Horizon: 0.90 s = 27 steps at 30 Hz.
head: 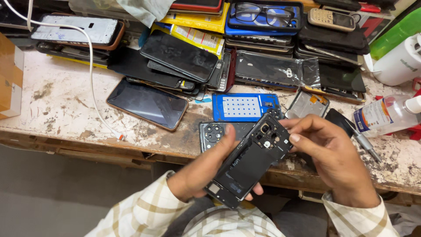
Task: The person removes screws from a phone using a screwdriver, detaches internal covers, and then opens a shipping box to remove a new phone screen wrapped in bubble wrap.
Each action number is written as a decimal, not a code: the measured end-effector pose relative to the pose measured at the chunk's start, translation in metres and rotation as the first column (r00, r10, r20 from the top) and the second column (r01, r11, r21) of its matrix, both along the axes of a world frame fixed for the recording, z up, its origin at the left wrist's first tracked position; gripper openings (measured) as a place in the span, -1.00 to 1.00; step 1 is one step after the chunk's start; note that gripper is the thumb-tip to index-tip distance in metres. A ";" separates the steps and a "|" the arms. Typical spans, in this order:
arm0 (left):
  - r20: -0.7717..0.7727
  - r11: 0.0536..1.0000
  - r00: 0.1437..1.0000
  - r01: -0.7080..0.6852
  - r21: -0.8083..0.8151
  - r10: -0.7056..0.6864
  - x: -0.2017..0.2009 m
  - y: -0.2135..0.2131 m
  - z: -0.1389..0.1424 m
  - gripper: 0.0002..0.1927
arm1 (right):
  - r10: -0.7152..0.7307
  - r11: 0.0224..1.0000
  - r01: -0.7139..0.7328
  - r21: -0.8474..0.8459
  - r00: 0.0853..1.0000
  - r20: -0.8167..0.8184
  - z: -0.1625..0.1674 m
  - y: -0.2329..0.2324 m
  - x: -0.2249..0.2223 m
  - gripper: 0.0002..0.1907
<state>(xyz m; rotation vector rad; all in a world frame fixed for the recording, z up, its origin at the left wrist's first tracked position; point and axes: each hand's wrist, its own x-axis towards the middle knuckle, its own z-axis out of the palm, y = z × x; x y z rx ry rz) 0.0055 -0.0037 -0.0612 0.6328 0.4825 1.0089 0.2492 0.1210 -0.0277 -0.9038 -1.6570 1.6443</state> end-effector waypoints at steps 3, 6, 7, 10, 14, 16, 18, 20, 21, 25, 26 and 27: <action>-0.002 0.998 1.000 0.016 0.055 -0.016 -0.011 0.008 0.012 0.01 | 0.037 0.978 -0.061 -0.198 0.992 -0.125 -0.012 0.009 0.003 -0.89; 0.006 0.999 0.999 0.035 -0.019 -0.035 -0.029 0.013 0.025 0.13 | -0.018 0.963 -0.034 -0.269 0.982 -0.187 -0.023 0.011 0.005 -0.88; 0.028 1.000 1.000 -0.011 -0.002 0.011 -0.035 0.013 0.028 0.18 | -0.043 0.960 -0.021 -0.280 0.975 -0.220 -0.026 0.010 0.005 -0.87; 0.093 0.981 0.984 -0.160 0.112 0.150 -0.043 0.011 0.030 0.31 | -0.220 0.926 0.102 -0.362 0.928 -0.302 -0.033 -0.001 0.002 -0.88; 0.110 0.783 0.888 -0.446 0.434 0.446 -0.009 0.011 0.011 0.29 | -0.389 0.872 0.180 -0.455 0.820 -0.421 -0.047 -0.034 -0.022 -0.93; 0.041 0.627 0.748 -0.584 0.516 0.663 0.015 0.016 -0.001 0.22 | -0.446 0.823 0.163 -0.545 0.778 -0.442 -0.053 -0.053 -0.040 -0.92; -0.079 0.465 0.511 -0.694 0.550 0.856 0.037 0.019 -0.009 0.15 | -0.452 0.796 0.123 -0.593 0.772 -0.446 -0.057 -0.072 -0.055 -0.92; 0.043 0.522 0.569 -0.779 0.346 0.821 0.045 0.020 -0.012 0.03 | -0.397 0.790 0.055 -0.610 0.804 -0.443 -0.056 -0.089 -0.065 -0.94; 0.104 0.547 0.582 -0.802 0.239 0.807 0.047 0.020 -0.012 -0.03 | -0.357 0.806 0.035 -0.591 0.825 -0.439 -0.054 -0.094 -0.066 -0.93; 0.252 0.616 0.601 -0.788 0.028 0.758 0.036 0.026 -0.009 -0.10 | -0.084 0.928 0.009 -0.373 0.979 -0.186 -0.033 -0.086 -0.051 -0.85; 0.270 0.622 0.598 -0.783 -0.004 0.755 0.032 0.028 -0.009 -0.11 | -0.003 0.960 -0.010 -0.280 0.999 -0.046 -0.025 -0.076 -0.041 -0.82; 0.292 0.627 0.592 -0.778 -0.037 0.751 0.029 0.028 -0.010 -0.12 | -0.094 0.994 0.096 -0.054 0.995 0.045 -0.019 -0.067 -0.033 -0.87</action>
